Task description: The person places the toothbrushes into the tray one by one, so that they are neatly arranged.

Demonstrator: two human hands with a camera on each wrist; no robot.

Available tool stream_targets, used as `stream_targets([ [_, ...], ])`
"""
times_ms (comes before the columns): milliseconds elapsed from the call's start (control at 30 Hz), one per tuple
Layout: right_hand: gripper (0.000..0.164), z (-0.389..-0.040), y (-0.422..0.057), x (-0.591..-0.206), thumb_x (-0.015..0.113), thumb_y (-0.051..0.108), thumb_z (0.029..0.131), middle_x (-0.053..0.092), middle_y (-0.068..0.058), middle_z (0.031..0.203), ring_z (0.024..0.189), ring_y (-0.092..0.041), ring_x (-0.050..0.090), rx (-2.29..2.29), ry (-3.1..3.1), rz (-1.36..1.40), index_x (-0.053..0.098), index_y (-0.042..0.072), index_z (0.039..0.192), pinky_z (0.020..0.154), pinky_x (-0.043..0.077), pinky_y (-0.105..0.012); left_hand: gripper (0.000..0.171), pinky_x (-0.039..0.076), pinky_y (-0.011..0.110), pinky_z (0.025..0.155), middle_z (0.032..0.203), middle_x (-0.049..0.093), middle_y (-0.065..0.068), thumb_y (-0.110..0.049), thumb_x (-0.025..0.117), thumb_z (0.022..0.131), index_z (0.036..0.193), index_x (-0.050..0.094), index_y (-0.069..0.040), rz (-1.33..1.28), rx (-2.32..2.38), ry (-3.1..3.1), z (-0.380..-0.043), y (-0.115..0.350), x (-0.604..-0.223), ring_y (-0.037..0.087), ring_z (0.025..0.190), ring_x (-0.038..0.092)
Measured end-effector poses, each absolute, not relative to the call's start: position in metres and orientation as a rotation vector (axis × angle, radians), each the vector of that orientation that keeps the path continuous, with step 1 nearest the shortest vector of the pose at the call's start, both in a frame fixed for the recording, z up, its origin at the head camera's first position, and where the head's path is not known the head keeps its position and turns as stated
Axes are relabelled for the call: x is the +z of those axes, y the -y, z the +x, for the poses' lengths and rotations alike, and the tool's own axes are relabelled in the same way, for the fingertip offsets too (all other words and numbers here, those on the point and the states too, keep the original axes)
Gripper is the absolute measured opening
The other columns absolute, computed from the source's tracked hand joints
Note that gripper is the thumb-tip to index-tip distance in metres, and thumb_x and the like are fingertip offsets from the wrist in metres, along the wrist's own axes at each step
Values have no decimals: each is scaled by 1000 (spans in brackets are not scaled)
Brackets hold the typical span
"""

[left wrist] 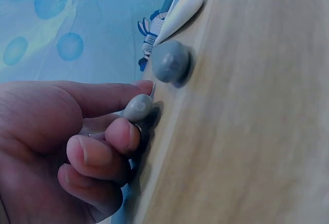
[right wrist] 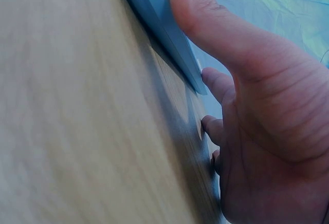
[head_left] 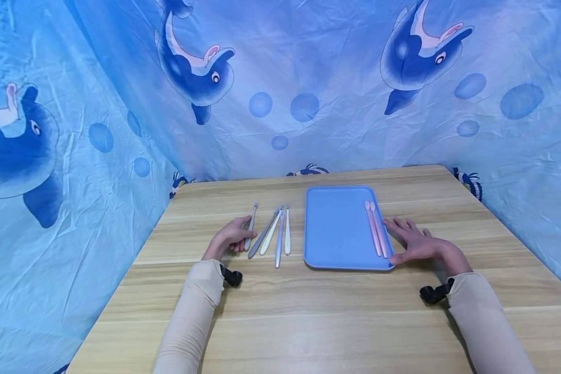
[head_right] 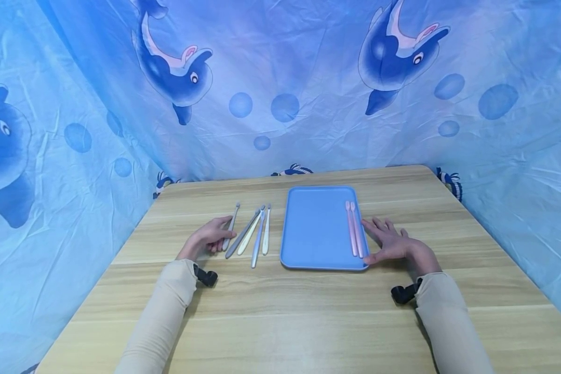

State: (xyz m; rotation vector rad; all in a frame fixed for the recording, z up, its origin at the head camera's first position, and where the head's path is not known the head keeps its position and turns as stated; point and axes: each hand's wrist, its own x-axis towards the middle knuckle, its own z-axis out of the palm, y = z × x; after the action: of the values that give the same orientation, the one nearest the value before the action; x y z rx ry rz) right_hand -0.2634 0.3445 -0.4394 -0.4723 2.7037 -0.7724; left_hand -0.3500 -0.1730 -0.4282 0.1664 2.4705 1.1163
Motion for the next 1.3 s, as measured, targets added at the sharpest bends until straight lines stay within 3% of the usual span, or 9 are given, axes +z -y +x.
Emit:
stream_targets([
  [833,117,-263,-345,-439,80,53,75,-2,-35,163,145,-65,-10,-782,-2700,-464,12,13,162,104,-7,-87,77,36,23,35,48,53,0,-18,56,102,163,10,-19,121,1357,-2379,-352,170,-413,8,34,44],
  [1300,117,-264,-345,-439,79,54,75,-2,-34,164,145,-66,-9,-774,-2690,-462,12,14,162,104,-6,-87,78,36,24,36,46,52,-2,-19,57,101,163,9,-16,140,1409,-2389,-349,163,-402,7,33,43],
])
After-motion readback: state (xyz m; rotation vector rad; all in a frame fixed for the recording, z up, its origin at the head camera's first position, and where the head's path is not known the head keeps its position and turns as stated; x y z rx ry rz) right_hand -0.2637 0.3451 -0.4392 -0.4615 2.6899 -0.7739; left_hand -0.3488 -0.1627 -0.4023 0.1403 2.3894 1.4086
